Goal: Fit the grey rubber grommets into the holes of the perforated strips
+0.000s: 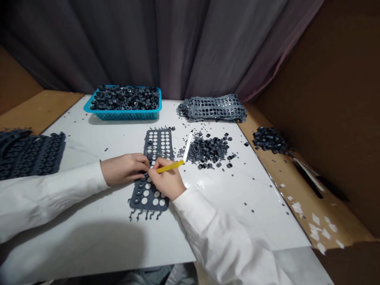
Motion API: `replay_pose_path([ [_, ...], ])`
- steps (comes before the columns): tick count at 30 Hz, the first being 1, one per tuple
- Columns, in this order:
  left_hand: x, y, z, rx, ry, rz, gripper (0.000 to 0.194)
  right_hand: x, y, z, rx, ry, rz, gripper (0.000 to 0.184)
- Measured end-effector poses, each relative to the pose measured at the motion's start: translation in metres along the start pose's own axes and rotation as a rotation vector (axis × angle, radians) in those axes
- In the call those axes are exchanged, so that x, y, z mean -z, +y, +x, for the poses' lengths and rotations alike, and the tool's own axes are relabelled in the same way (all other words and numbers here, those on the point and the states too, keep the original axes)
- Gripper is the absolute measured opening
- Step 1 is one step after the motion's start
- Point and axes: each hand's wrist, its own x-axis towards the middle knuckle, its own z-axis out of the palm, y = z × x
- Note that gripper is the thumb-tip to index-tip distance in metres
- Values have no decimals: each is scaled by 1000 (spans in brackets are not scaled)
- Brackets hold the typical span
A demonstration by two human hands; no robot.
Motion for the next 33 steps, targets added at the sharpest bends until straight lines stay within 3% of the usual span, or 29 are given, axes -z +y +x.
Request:
replay_pose_path([
  [5,-11,2,-2,-90,16,149,25,0,1,0,3,2,-6,13],
  [8,-14,3,-6,-52,98,58,25,0,2,0,-2,5,-7,13],
  [12,-4,2,-11,334,377,-253,21,-1,5,1,-20,0,-1,12],
  [14,1,2,-14,502,448,-407,23,0,6,1,-26,-15,28,11],
  [16,4,3,-19,546,421,-548,26,1,7,-1,-36,-32,85,9],
  [21,-3,10,-29,467,236,-650,28,2,6,-8,-69,-79,183,8],
  [28,-14,9,-28,656,205,-1341,36,0,5,-10,-86,-92,196,9],
  [33,-13,9,-29,694,189,-1585,34,0,6,-10,-80,-98,198,9],
])
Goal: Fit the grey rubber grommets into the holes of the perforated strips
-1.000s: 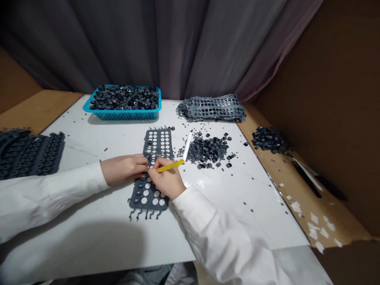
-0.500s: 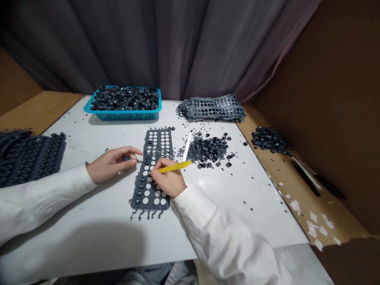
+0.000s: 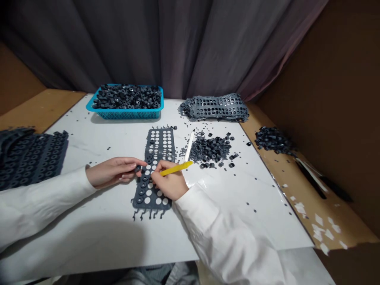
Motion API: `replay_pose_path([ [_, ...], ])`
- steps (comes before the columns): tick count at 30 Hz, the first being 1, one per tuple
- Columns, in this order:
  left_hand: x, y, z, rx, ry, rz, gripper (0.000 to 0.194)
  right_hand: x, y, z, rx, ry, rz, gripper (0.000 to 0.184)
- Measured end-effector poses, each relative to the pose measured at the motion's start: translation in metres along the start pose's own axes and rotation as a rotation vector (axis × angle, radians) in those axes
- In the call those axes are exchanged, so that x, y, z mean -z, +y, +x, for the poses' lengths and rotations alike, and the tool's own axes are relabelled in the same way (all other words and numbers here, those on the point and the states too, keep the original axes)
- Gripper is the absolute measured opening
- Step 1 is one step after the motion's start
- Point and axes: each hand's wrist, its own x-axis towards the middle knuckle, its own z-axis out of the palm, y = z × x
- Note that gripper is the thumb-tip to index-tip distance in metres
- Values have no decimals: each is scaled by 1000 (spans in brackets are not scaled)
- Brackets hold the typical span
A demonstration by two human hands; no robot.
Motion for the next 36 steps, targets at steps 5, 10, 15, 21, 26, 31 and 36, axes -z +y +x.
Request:
replay_pose_path([
  [5,-2,0,-1,2,-17,-17,32,0,0,1,11,3,-16,8],
  [10,-5,0,-2,-3,3,-28,26,0,-1,0,3,4,-14,8],
  [15,-8,-2,-2,13,53,-104,21,0,1,1,-1,-2,-12,8],
  [21,-6,-3,-1,61,93,-184,13,0,3,1,13,-4,-12,8],
  [26,-7,6,-1,94,142,-232,19,-1,1,1,19,9,-44,9],
  [31,-14,10,1,-14,157,143,14,-1,0,0,48,0,-85,10],
  [36,-17,11,3,-368,107,988,14,0,-4,0,117,4,-189,13],
])
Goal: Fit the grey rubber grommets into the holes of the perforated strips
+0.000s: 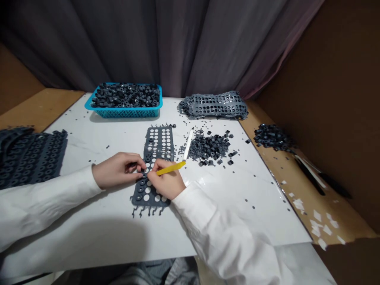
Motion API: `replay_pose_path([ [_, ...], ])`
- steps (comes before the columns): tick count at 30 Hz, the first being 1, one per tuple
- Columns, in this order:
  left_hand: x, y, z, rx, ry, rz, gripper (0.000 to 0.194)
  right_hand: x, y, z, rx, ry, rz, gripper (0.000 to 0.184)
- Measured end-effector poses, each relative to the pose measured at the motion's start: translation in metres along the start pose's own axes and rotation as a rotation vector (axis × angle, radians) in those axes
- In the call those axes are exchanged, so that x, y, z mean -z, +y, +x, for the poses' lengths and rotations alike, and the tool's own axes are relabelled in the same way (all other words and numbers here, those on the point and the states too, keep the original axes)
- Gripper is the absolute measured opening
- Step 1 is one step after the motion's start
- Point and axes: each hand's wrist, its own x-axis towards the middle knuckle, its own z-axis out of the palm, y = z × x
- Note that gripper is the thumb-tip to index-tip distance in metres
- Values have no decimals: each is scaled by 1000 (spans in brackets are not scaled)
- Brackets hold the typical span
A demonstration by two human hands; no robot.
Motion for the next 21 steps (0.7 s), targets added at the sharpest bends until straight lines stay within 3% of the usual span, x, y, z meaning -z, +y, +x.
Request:
replay_pose_path([
  [5,2,1,8,-302,-154,298,13,0,-3,0,4,4,-24,14],
  [8,0,0,10,-376,-220,364,7,0,-3,0,-9,-1,-35,13],
  [10,-4,-2,9,-396,-217,392,16,0,-2,0,-7,4,-44,13],
  [16,-12,-12,-1,-399,-80,352,22,-1,0,1,-15,9,-31,13],
  [21,-5,-5,-7,-147,180,157,20,-1,-1,1,-37,5,0,13],
])
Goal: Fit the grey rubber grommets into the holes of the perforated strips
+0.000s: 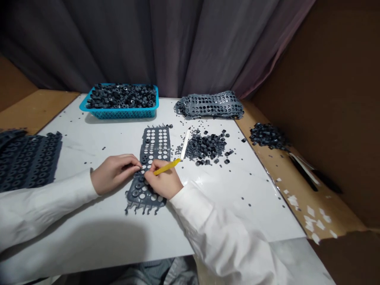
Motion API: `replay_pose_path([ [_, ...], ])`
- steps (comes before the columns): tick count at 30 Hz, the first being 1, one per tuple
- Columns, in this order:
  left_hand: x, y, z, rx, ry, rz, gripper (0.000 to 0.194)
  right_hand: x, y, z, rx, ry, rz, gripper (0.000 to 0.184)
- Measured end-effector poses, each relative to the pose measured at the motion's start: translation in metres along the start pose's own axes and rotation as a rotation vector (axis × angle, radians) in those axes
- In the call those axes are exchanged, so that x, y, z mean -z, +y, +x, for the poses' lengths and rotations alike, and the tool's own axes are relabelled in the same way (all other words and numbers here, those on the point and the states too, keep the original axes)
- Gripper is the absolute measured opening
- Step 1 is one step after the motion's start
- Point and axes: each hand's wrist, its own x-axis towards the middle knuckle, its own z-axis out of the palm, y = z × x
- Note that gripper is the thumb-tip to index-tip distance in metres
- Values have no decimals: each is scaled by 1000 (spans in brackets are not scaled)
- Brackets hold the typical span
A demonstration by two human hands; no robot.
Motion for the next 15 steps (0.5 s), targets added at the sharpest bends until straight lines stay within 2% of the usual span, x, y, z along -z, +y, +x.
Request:
replay_pose_path([
  [3,7,2,1,194,76,-147,22,1,0,0,-5,-6,15,13],
  [11,-2,-11,-2,507,-143,-805,33,0,3,-1,-21,-27,101,12],
  [14,-4,-8,-3,578,-175,-985,33,2,-3,-4,25,74,280,5],
  [15,-4,-6,-3,596,-177,-1032,32,4,-6,-5,67,115,328,10],
])
